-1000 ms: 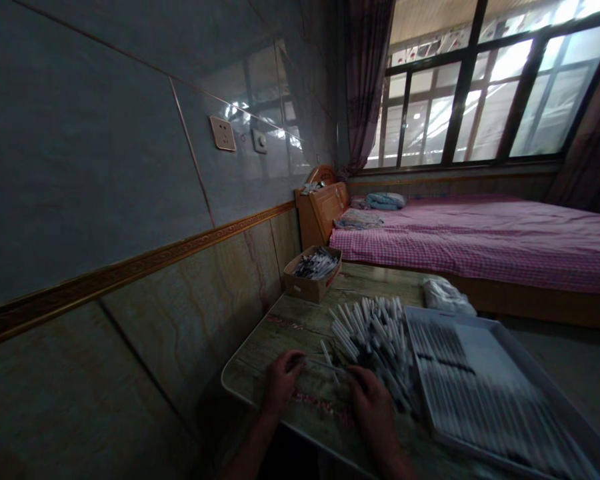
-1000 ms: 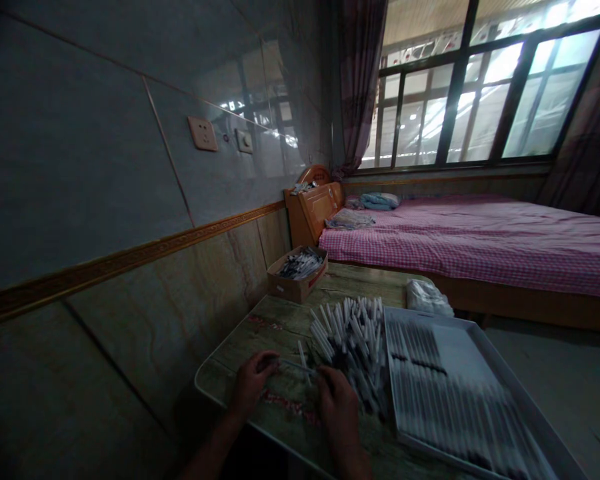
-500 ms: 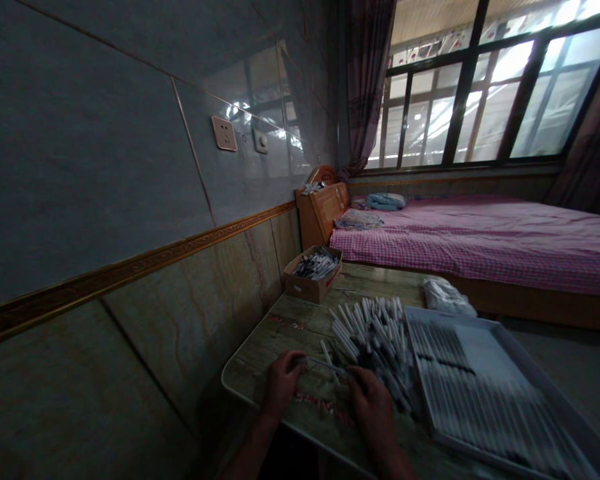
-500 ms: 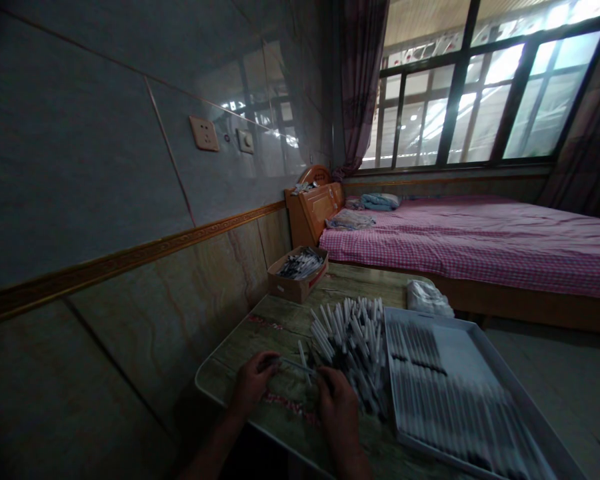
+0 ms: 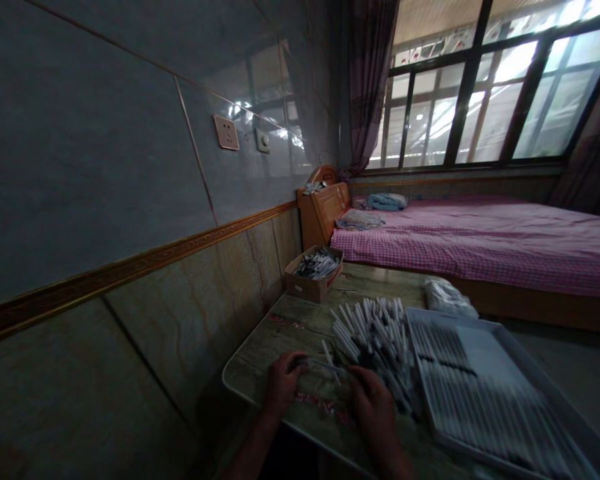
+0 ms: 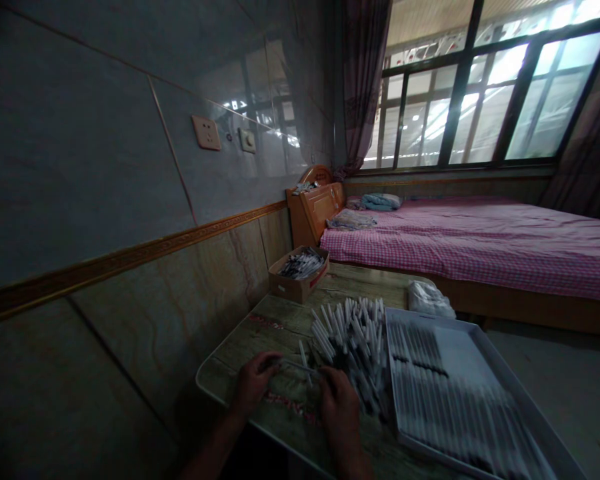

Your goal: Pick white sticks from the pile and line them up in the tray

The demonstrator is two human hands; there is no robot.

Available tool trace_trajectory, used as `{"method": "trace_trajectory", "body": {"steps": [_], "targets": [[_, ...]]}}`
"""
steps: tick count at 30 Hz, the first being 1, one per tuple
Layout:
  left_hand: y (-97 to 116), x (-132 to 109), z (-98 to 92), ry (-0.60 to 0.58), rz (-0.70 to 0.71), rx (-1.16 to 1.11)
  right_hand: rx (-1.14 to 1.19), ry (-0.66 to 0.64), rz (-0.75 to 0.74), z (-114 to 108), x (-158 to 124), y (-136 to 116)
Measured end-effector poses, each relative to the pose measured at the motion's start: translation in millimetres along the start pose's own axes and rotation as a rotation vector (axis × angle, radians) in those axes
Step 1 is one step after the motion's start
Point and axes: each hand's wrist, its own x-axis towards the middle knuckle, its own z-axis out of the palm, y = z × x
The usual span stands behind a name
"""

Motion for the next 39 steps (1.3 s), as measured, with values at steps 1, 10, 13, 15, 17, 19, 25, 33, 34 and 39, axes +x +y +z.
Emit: {"method": "trace_trajectory", "body": {"steps": [1,10,13,15,17,19,25,33,34,39], "targets": [[0.5,-0.2,-0.1,-0.006,-0.003,0.000,0.002,0.004,-0.004,0.2,-0.2,0.5],[-3.2,0.7,1.4,-0.060,-0.106,-0.215,-0.039,-0.024,-0.062,0.0,-1.4,-3.3],[-1.5,1.2,-2.3,-0.064,-0.150,-0.386,-0.076,-0.074,-0.057,0.2,-1.7,-7.7],[0.6,1.5,-5.7,-0.039,-0.178,-0.456,-0.110,-0.129,-0.064,1.2,-2.2,-9.8],[3.4,1.7,-7.6,0.000,-0.228,-0.518,-0.140,-0.182,-0.089,3.2,-3.0,-10.2],[7.1,1.8,-6.4,0.052,-0.284,-0.597,-0.184,-0.228,-0.123,5.9,-4.0,-9.1],[23.4,0.7,11.3,0.117,-0.336,-0.792,-0.396,-0.267,-0.200,7.7,-7.3,-9.3],[29.3,-1.5,17.8,0.080,-0.259,-0.766,-0.368,-0.233,-0.237,6.6,-12.2,-7.9],[29.4,-1.6,18.4,0.080,-0.251,-0.756,-0.344,-0.234,-0.214,6.9,-11.6,-6.3],[28.2,-1.2,23.3,0.082,-0.214,-0.687,-0.297,-0.320,-0.088,5.0,-5.4,-4.4]]}}
